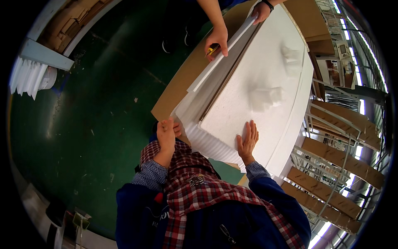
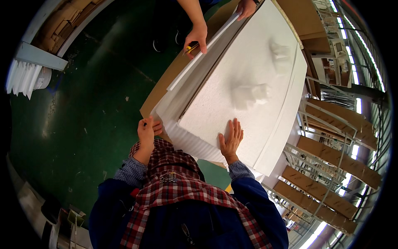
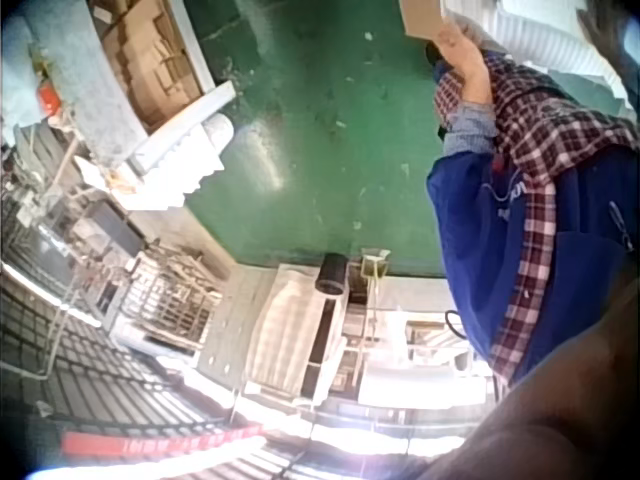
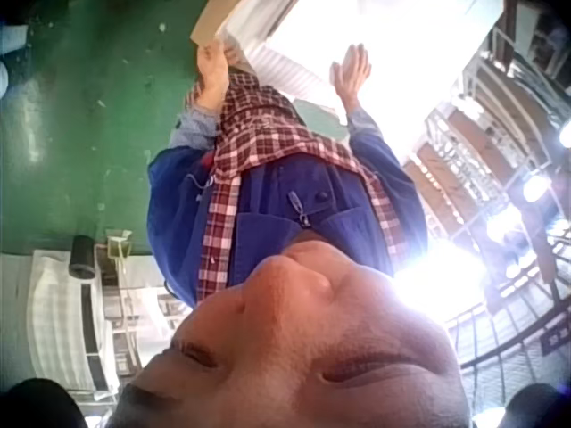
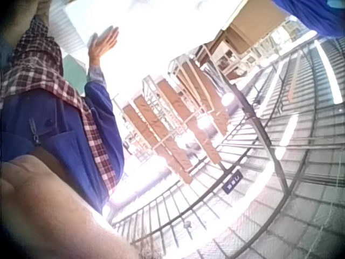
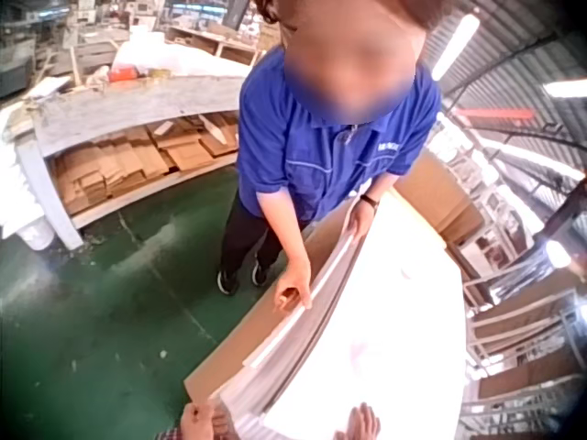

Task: The person wraps a large white rectangular object with white paper and secures it with orange tape. They smooth the paper, fold edges, and apply tape along seams while a coworker assists on the opposite side.

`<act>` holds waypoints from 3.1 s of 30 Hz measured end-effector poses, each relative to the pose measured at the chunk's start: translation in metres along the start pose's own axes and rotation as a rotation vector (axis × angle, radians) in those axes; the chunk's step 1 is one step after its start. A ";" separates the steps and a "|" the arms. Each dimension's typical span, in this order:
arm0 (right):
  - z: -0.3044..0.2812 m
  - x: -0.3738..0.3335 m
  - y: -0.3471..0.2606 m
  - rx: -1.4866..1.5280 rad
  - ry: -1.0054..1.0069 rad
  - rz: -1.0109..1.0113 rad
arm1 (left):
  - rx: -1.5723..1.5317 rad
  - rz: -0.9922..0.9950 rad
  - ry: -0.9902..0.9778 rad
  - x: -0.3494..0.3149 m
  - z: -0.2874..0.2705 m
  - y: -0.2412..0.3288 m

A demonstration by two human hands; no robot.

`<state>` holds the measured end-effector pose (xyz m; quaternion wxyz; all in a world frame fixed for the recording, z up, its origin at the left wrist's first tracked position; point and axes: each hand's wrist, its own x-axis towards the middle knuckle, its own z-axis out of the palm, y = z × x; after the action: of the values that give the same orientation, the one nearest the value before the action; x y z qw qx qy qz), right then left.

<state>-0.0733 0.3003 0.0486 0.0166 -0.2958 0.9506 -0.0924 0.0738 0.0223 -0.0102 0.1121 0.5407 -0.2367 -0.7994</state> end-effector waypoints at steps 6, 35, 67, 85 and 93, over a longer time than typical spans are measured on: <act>-0.002 -0.001 -0.002 -0.008 -0.012 0.016 | 0.059 0.369 -0.101 0.022 0.023 -0.019; -0.002 0.000 0.000 0.003 -0.007 0.000 | 0.904 0.738 -0.226 -0.008 0.051 -0.027; -0.002 0.001 -0.002 0.011 -0.011 0.019 | 0.873 1.434 -0.354 -0.034 0.051 -0.019; 0.000 -0.001 -0.003 0.010 0.004 0.032 | 0.695 0.501 -0.312 0.053 0.033 0.026; -0.004 0.000 -0.006 0.030 0.015 0.027 | 0.863 1.060 -0.509 0.005 0.064 0.022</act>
<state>-0.0701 0.2959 0.0534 0.0151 -0.2821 0.9531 -0.1088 0.0110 0.0176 0.0163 0.2025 0.1470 -0.7795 -0.5742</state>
